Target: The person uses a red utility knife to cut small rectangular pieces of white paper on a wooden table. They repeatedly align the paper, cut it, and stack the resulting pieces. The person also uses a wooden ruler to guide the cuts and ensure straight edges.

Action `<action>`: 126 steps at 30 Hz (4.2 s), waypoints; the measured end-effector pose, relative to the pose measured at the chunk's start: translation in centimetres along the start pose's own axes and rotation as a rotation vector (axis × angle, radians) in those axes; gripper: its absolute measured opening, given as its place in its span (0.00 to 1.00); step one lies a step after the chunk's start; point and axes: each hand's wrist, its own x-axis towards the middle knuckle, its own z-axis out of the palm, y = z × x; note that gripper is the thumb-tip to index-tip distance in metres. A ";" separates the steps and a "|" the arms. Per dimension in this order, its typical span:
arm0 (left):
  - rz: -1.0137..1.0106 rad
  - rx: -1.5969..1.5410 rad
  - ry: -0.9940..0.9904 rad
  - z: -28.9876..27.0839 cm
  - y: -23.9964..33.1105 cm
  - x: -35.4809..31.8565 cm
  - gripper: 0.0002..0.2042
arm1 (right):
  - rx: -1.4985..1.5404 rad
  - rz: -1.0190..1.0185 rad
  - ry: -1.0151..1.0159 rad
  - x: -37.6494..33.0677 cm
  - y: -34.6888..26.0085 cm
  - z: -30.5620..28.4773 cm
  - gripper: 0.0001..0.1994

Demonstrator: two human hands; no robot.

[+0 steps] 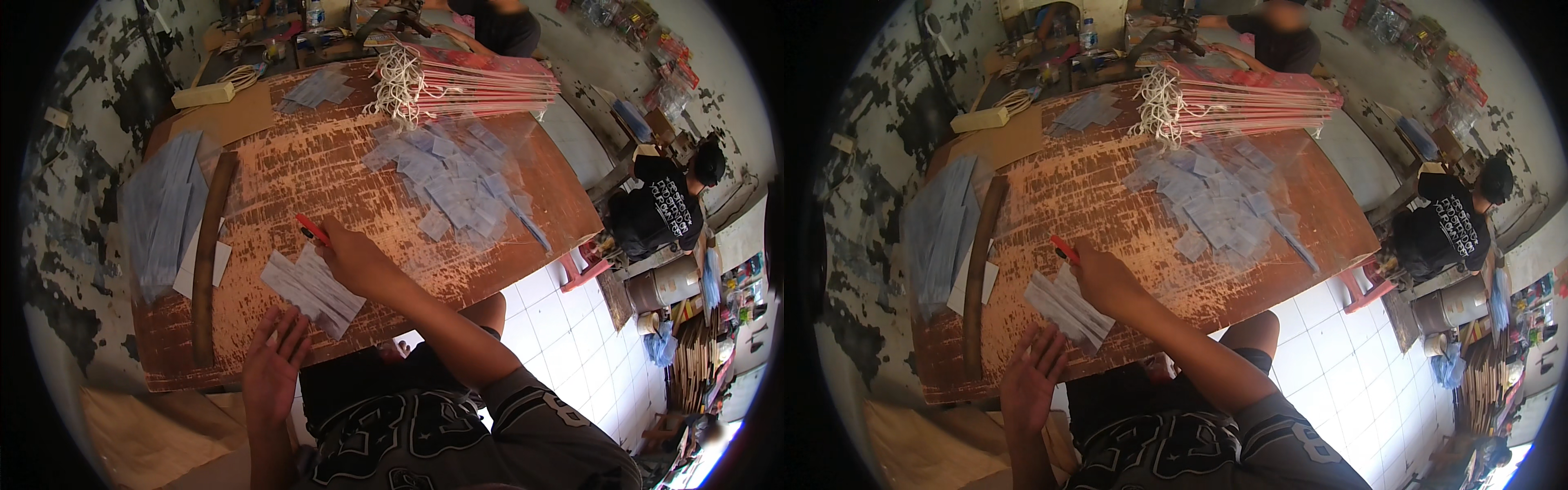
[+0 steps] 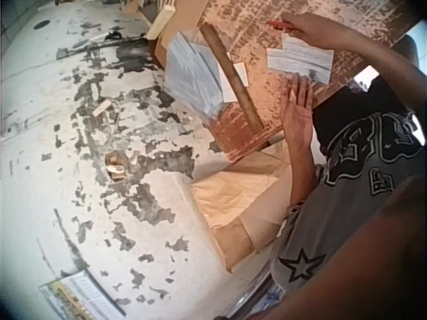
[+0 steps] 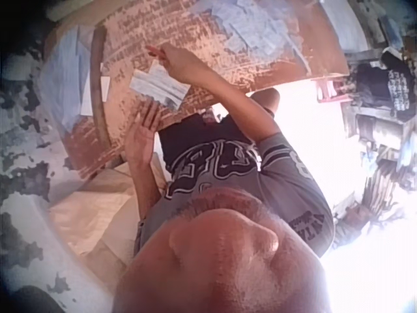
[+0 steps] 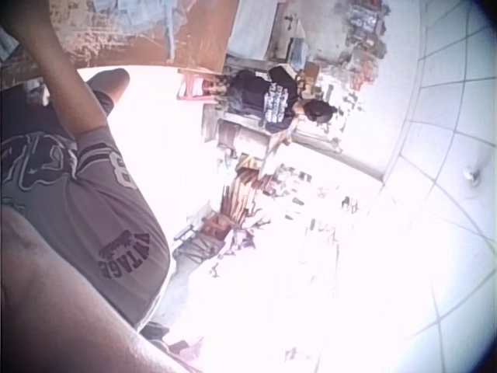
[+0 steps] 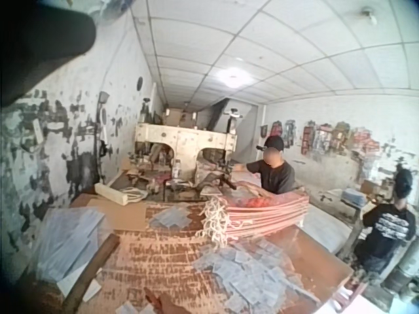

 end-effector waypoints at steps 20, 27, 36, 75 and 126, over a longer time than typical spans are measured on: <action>0.130 0.284 0.103 4.6 -1.0 5.3 0.27 | 0.465 0.045 0.269 -4.8 -0.1 -2.1 0.16; -0.017 -0.148 -0.057 5.7 -1.2 6.5 0.27 | 0.402 -0.054 0.329 -6.0 0.5 -2.2 0.18; 0.075 -0.063 -0.058 5.7 -2.2 7.1 0.27 | 0.533 -0.002 0.301 -6.8 -0.5 -2.9 0.08; 0.020 0.049 0.039 7.2 -3.3 6.7 0.26 | 0.386 0.002 0.367 -7.5 0.6 -1.8 0.09; 0.476 0.664 0.211 6.0 -3.9 7.2 0.13 | 0.388 -0.032 0.515 -7.6 0.1 -0.8 0.08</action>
